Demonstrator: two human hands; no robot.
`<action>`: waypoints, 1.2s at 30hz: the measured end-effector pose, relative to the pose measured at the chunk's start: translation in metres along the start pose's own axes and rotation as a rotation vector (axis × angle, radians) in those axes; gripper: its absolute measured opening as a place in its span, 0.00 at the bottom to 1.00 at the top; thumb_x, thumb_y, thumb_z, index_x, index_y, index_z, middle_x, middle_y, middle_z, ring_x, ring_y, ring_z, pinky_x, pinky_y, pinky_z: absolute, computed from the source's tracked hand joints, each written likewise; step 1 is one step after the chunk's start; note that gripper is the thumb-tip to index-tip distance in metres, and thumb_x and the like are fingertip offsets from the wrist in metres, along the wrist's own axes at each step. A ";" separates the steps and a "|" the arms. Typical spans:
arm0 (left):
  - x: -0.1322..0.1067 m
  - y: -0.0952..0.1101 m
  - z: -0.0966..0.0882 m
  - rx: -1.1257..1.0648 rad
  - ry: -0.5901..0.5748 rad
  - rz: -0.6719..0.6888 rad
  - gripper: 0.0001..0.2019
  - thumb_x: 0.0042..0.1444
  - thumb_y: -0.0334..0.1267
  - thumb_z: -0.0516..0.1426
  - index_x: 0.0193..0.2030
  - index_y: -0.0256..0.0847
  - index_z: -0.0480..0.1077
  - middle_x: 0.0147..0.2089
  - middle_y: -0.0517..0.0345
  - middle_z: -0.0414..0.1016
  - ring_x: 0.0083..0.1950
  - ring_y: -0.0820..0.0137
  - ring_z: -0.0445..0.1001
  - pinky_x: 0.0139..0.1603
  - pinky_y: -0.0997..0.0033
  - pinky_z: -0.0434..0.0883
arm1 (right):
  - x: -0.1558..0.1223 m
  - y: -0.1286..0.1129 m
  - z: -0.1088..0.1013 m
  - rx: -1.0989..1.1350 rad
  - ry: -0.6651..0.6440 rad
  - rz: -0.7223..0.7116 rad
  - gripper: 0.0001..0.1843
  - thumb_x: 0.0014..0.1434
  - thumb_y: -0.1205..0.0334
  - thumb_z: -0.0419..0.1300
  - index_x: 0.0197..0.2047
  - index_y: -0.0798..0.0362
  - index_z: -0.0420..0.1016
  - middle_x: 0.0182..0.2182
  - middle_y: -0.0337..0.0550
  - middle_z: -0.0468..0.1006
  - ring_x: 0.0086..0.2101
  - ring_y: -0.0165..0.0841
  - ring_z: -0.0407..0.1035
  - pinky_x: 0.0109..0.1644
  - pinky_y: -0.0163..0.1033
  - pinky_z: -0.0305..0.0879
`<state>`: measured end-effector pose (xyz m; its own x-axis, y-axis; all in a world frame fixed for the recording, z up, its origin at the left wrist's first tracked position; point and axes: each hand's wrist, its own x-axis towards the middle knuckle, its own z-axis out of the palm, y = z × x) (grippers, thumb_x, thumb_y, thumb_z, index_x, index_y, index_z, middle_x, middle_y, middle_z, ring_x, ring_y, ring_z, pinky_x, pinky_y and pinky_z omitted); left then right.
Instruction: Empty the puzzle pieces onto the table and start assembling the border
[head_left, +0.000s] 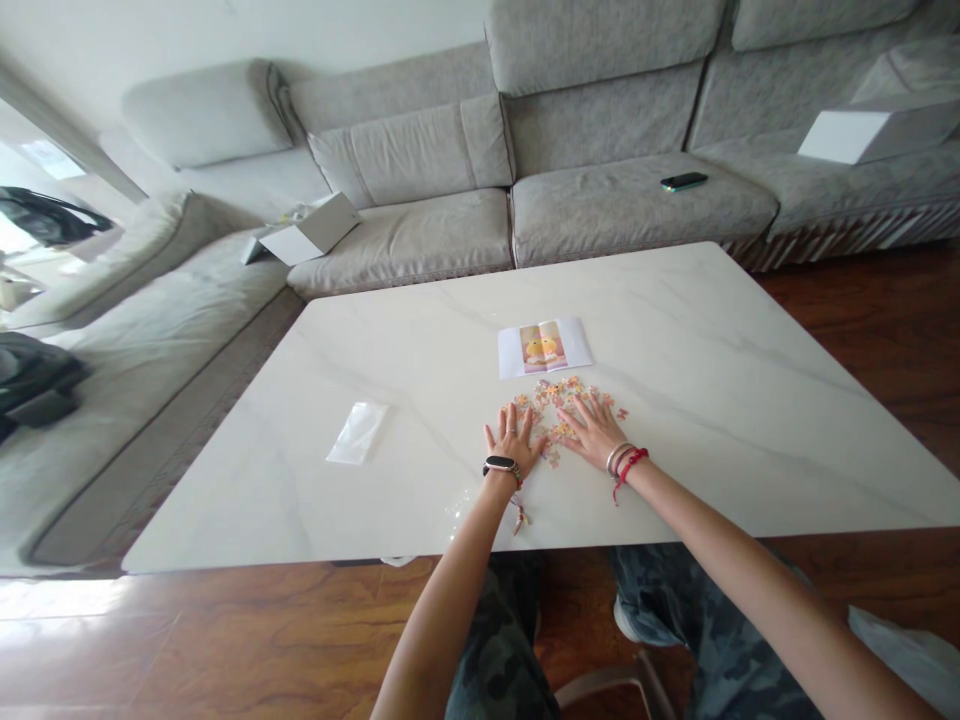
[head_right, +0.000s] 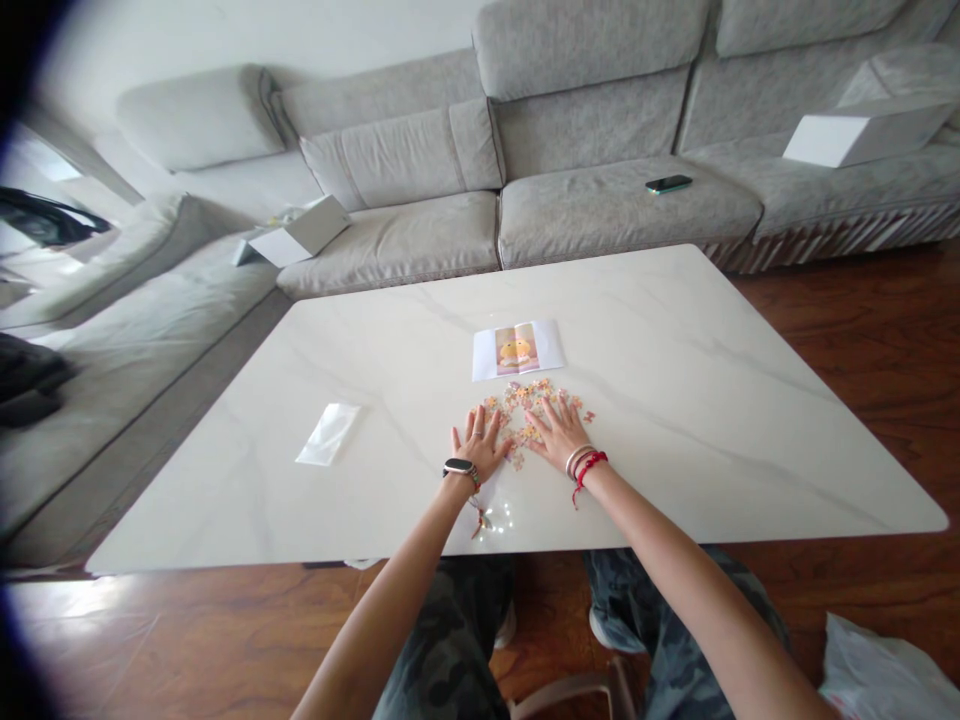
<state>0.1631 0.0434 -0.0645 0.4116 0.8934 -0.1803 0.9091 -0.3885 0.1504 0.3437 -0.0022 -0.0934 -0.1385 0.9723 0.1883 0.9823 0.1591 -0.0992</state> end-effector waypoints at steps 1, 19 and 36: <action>0.000 0.000 0.000 -0.001 0.001 0.002 0.31 0.53 0.57 0.37 0.62 0.50 0.38 0.66 0.56 0.34 0.65 0.60 0.35 0.58 0.43 0.41 | 0.000 0.001 -0.001 0.005 0.009 -0.006 0.28 0.55 0.46 0.43 0.57 0.46 0.56 0.57 0.51 0.52 0.56 0.53 0.41 0.52 0.60 0.43; -0.069 0.019 0.011 0.070 0.096 0.130 0.28 0.56 0.51 0.38 0.62 0.47 0.38 0.65 0.59 0.35 0.65 0.61 0.36 0.59 0.45 0.44 | -0.035 0.035 -0.019 0.306 0.302 0.089 0.21 0.56 0.59 0.45 0.52 0.54 0.61 0.45 0.52 0.65 0.48 0.39 0.57 0.50 0.49 0.56; -0.070 0.017 0.009 0.076 0.050 0.085 0.27 0.54 0.52 0.42 0.60 0.51 0.45 0.65 0.56 0.41 0.64 0.60 0.39 0.59 0.46 0.45 | -0.066 0.018 -0.024 0.060 0.037 -0.008 0.18 0.55 0.65 0.49 0.48 0.42 0.67 0.55 0.46 0.58 0.54 0.42 0.50 0.53 0.55 0.50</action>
<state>0.1502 -0.0279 -0.0585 0.4856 0.8658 -0.1206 0.8740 -0.4777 0.0891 0.3731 -0.0681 -0.0845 -0.1407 0.9641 0.2251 0.9717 0.1781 -0.1555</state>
